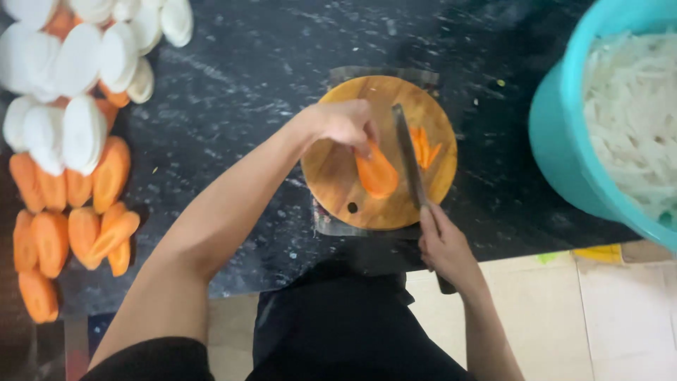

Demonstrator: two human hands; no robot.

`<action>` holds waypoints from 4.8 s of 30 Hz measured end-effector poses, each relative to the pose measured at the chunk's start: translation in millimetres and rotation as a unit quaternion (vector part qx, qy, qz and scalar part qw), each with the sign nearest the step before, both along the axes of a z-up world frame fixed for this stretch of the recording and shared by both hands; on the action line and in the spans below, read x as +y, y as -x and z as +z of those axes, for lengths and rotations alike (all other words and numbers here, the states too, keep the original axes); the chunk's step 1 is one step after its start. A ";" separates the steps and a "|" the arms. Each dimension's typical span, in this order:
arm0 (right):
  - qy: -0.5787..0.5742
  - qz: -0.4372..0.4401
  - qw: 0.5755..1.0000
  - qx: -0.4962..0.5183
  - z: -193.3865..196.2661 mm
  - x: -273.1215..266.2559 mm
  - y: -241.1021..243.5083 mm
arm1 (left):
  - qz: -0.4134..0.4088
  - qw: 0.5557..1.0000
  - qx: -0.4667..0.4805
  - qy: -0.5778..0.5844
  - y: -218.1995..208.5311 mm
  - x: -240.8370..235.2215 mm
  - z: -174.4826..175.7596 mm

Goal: Julienning carrot slices on a wooden cutting board using a large knife.

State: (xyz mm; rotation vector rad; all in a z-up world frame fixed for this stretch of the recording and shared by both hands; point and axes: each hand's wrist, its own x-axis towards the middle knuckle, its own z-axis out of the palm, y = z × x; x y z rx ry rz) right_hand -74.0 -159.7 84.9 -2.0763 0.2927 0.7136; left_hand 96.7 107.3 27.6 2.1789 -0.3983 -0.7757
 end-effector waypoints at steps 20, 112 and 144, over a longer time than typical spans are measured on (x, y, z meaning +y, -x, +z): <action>0.113 0.065 0.991 -0.012 58.8 33.2 18.6 | 0.361 0.861 -0.357 -0.025 133.6 -106.7 -28.0; 0.164 0.181 0.970 -0.009 91.8 21.7 -24.5 | 0.366 0.826 -0.419 -0.089 141.7 -132.6 -31.5; 0.187 0.221 0.957 0.001 86.5 14.8 -19.9 | 0.383 0.824 -0.412 -0.062 145.3 -130.0 -17.6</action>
